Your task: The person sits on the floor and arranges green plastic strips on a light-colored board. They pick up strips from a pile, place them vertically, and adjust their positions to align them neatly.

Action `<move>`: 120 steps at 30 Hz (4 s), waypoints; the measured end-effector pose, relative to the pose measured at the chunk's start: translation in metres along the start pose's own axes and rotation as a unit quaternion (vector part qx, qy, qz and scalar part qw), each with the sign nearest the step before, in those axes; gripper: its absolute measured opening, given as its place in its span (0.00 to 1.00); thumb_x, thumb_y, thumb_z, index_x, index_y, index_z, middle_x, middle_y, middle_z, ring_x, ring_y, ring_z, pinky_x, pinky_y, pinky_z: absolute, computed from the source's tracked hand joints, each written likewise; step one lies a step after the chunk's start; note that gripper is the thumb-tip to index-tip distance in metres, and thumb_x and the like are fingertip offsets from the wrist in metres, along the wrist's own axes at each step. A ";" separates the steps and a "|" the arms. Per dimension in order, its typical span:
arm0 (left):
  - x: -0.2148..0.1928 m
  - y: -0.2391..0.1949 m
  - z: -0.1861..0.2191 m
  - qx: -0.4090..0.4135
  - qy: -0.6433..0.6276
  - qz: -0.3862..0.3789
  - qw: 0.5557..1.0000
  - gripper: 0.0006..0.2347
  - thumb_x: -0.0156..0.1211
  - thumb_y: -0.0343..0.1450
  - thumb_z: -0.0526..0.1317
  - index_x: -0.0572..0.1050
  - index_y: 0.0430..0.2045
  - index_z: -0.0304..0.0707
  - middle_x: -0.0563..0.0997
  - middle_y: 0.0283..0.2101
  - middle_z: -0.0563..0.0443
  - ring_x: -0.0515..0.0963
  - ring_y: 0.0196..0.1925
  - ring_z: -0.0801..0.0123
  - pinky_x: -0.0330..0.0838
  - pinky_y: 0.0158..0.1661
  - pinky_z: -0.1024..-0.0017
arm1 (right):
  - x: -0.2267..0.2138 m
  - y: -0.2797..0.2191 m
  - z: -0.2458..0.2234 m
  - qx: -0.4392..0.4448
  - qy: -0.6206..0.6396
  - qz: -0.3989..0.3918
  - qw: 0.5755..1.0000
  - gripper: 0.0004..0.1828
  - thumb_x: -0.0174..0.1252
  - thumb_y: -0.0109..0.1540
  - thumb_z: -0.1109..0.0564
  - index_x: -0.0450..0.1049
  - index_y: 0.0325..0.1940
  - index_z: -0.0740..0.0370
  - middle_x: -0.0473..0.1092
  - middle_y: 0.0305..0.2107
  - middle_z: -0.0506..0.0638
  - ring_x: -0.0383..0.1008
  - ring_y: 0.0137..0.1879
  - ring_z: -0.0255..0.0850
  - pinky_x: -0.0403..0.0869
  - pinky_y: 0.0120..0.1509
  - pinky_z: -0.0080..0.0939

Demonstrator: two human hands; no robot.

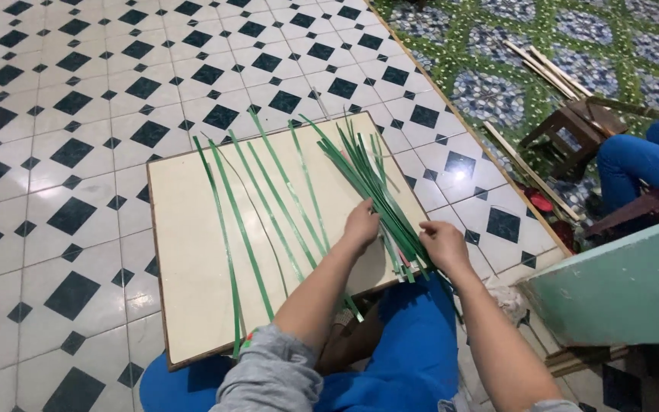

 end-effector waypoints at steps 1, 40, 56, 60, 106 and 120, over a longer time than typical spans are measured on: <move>-0.016 -0.022 0.017 0.000 0.001 0.001 1.000 0.23 0.50 0.72 0.38 0.61 0.65 0.36 0.65 0.65 0.35 0.63 0.68 0.48 0.59 0.63 0.54 | 0.000 0.001 -0.007 -0.001 0.002 0.000 1.000 0.15 0.59 0.59 0.52 0.80 0.50 0.51 0.77 0.42 0.53 0.74 0.54 0.52 0.73 0.56 0.50; -0.081 -0.110 0.044 0.081 -0.019 0.089 0.992 0.20 0.61 0.68 0.38 0.71 0.54 0.32 0.82 0.30 0.43 0.81 0.21 0.68 0.77 0.24 0.70 | -0.028 -0.001 -0.251 -0.234 0.270 -0.028 0.934 0.21 0.58 0.61 0.58 0.71 0.58 0.65 0.74 0.19 0.54 0.70 0.22 0.36 0.69 0.28 0.35; -0.098 -0.056 0.000 -0.034 -0.092 0.080 0.992 0.22 0.55 0.70 0.33 0.63 0.59 0.24 0.79 0.36 0.37 0.81 0.32 0.60 0.76 0.31 0.64 | 0.082 -0.025 -0.112 -0.031 0.109 -0.127 0.985 0.21 0.62 0.55 0.58 0.78 0.54 0.53 0.78 0.28 0.50 0.77 0.38 0.42 0.73 0.42 0.42; -0.137 -0.075 0.013 -0.003 0.021 0.094 0.995 0.22 0.54 0.71 0.34 0.64 0.62 0.32 0.76 0.51 0.29 0.76 0.55 0.43 0.71 0.53 0.51 | 0.093 -0.015 -0.104 -0.012 0.085 -0.134 0.987 0.22 0.58 0.55 0.61 0.79 0.53 0.55 0.78 0.32 0.52 0.78 0.41 0.43 0.74 0.47 0.41; -0.266 -0.185 -0.082 -0.090 0.302 0.176 0.933 0.08 0.50 0.70 0.26 0.77 0.37 0.21 0.74 0.34 0.39 0.82 0.37 0.49 0.79 0.36 0.56 | 0.120 -0.007 -0.159 -0.217 -0.176 -0.089 0.956 0.11 0.46 0.67 0.57 0.73 0.47 0.58 0.66 0.41 0.53 0.76 0.47 0.50 0.78 0.41 0.44; -0.271 -0.192 -0.071 -0.096 0.243 0.201 0.944 0.08 0.48 0.71 0.26 0.78 0.34 0.25 0.74 0.40 0.40 0.81 0.42 0.47 0.79 0.40 0.58 | 0.199 -0.071 -0.296 -0.294 -0.008 -0.220 0.930 0.15 0.51 0.61 0.55 0.73 0.49 0.63 0.73 0.37 0.63 0.74 0.49 0.60 0.74 0.50 0.57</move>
Point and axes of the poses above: each hand's wrist, its own y-axis towards the middle knuckle, its own x-axis out of the palm, z = x × y, the point moved 9 cm from there along y, towards the middle knuckle
